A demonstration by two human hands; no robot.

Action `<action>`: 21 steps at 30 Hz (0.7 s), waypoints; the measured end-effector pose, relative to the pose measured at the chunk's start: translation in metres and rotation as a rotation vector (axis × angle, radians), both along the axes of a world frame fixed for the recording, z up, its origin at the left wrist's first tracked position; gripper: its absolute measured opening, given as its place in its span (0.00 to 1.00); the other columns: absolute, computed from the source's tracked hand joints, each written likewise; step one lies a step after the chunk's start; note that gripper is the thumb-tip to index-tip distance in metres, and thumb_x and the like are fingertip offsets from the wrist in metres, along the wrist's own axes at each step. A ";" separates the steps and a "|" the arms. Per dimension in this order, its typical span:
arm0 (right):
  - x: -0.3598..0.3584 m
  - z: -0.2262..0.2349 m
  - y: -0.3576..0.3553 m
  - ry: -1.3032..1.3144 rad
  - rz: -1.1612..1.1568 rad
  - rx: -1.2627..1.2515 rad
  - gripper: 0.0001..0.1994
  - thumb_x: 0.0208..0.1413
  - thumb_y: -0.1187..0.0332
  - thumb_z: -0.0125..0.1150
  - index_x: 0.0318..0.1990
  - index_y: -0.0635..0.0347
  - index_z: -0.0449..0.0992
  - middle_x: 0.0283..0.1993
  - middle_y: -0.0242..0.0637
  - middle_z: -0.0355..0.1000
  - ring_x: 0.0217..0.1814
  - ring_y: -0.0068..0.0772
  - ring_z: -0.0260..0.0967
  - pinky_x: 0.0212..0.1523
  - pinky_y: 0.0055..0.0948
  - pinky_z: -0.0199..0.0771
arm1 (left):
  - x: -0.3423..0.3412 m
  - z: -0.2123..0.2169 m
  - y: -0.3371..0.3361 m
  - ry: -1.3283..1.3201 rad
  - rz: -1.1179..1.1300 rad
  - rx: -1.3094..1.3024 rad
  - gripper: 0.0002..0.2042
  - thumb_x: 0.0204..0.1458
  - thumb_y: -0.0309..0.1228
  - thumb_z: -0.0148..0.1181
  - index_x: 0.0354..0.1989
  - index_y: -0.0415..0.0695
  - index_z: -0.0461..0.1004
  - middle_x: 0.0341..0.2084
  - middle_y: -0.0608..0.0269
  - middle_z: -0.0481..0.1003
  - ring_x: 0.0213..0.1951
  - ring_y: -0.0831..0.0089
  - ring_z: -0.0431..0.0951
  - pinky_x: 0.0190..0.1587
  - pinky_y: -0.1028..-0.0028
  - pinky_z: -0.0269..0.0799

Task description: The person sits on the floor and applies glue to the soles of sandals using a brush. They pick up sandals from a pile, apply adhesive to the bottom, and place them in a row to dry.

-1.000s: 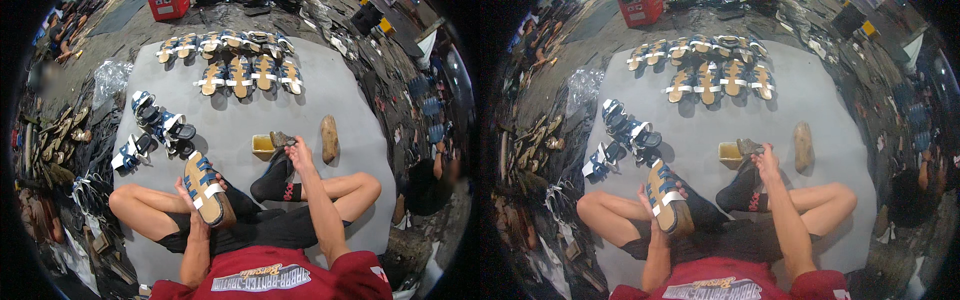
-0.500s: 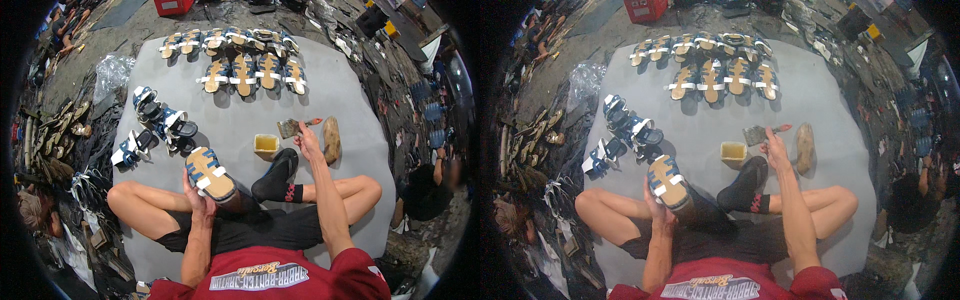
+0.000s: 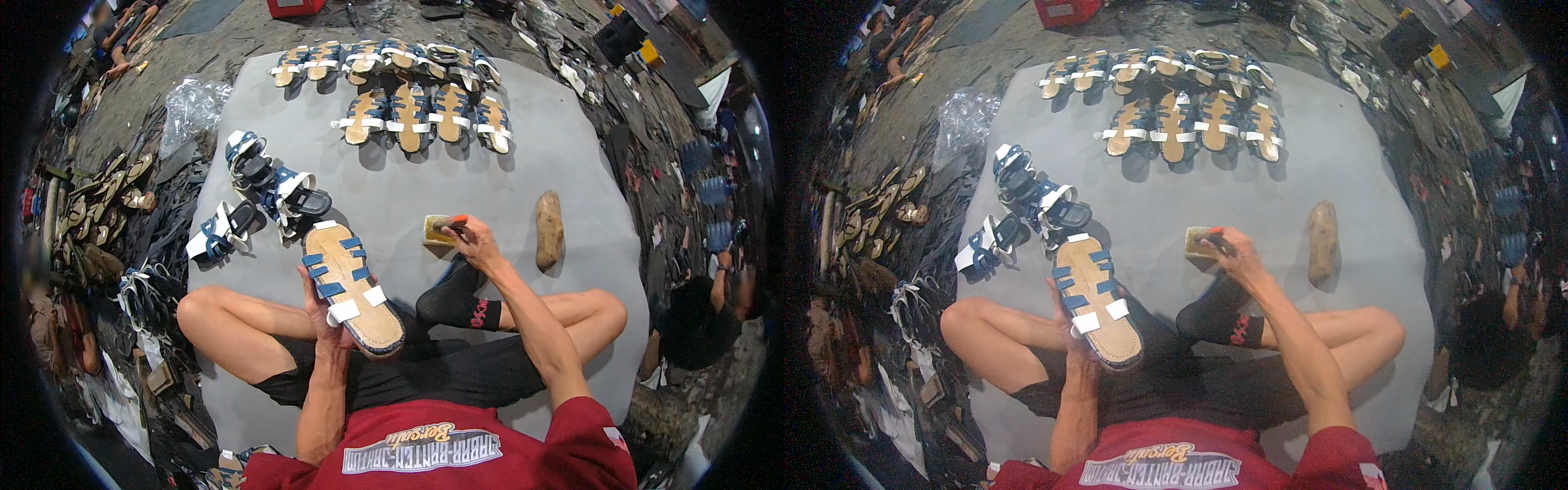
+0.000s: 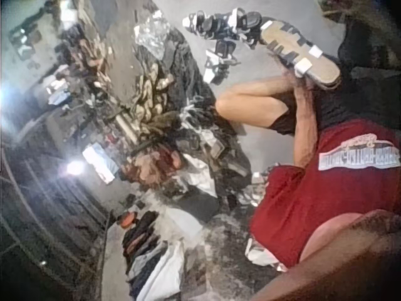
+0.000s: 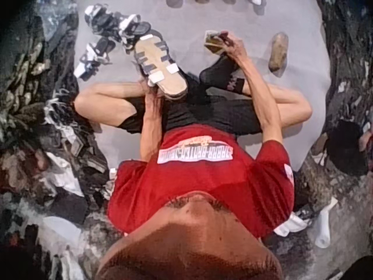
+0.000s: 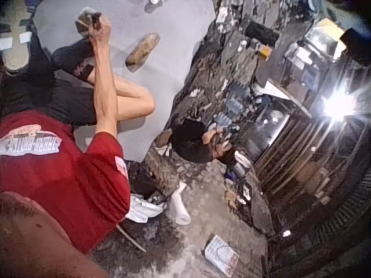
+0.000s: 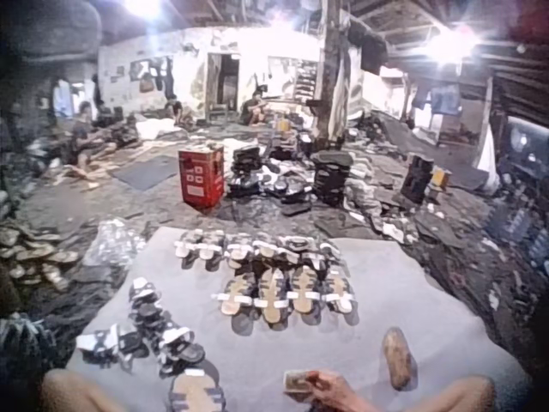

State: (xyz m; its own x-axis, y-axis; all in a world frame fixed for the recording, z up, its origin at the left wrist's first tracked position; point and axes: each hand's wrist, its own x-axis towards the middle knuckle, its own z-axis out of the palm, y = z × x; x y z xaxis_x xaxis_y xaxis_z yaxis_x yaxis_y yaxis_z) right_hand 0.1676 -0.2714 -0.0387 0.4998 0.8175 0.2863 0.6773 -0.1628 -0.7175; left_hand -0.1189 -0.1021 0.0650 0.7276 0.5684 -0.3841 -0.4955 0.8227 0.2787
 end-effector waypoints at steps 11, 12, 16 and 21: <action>-0.008 0.014 -0.023 0.253 -0.494 -0.221 0.25 0.68 0.53 0.65 0.30 0.72 0.79 0.17 0.40 0.68 0.22 0.24 0.67 0.25 0.37 0.66 | 0.000 -0.001 0.003 -0.035 -0.004 0.100 0.40 0.66 0.66 0.48 0.70 0.41 0.66 0.50 0.49 0.80 0.43 0.50 0.86 0.42 0.53 0.87; -0.005 0.009 -0.025 0.266 -0.543 -0.219 0.25 0.68 0.52 0.64 0.31 0.72 0.79 0.18 0.43 0.69 0.22 0.27 0.68 0.26 0.38 0.66 | 0.000 0.000 0.001 -0.023 -0.014 0.099 0.39 0.66 0.66 0.47 0.69 0.41 0.66 0.51 0.49 0.80 0.44 0.50 0.85 0.42 0.53 0.87; -0.006 0.004 -0.027 0.416 -0.562 -0.264 0.27 0.70 0.49 0.61 0.30 0.69 0.79 0.22 0.38 0.73 0.24 0.27 0.71 0.26 0.36 0.67 | 0.004 0.008 -0.002 -0.018 -0.072 0.093 0.42 0.64 0.71 0.43 0.67 0.40 0.68 0.50 0.51 0.80 0.43 0.53 0.85 0.43 0.55 0.86; -0.036 0.113 0.016 1.299 -0.407 0.069 0.20 0.74 0.52 0.58 0.44 0.64 0.81 0.36 0.32 0.79 0.34 0.21 0.76 0.31 0.26 0.72 | -0.007 0.000 0.000 0.079 -0.134 0.188 0.51 0.58 0.79 0.39 0.67 0.40 0.68 0.49 0.50 0.81 0.41 0.55 0.86 0.43 0.57 0.87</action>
State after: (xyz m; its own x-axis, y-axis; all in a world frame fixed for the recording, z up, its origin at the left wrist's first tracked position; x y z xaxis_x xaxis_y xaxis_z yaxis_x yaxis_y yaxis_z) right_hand 0.1316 -0.2558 0.0739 0.6377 0.5525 -0.5367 -0.5729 -0.1255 -0.8100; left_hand -0.1260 -0.1024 0.0645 0.7729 0.5361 -0.3394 -0.3560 0.8092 0.4673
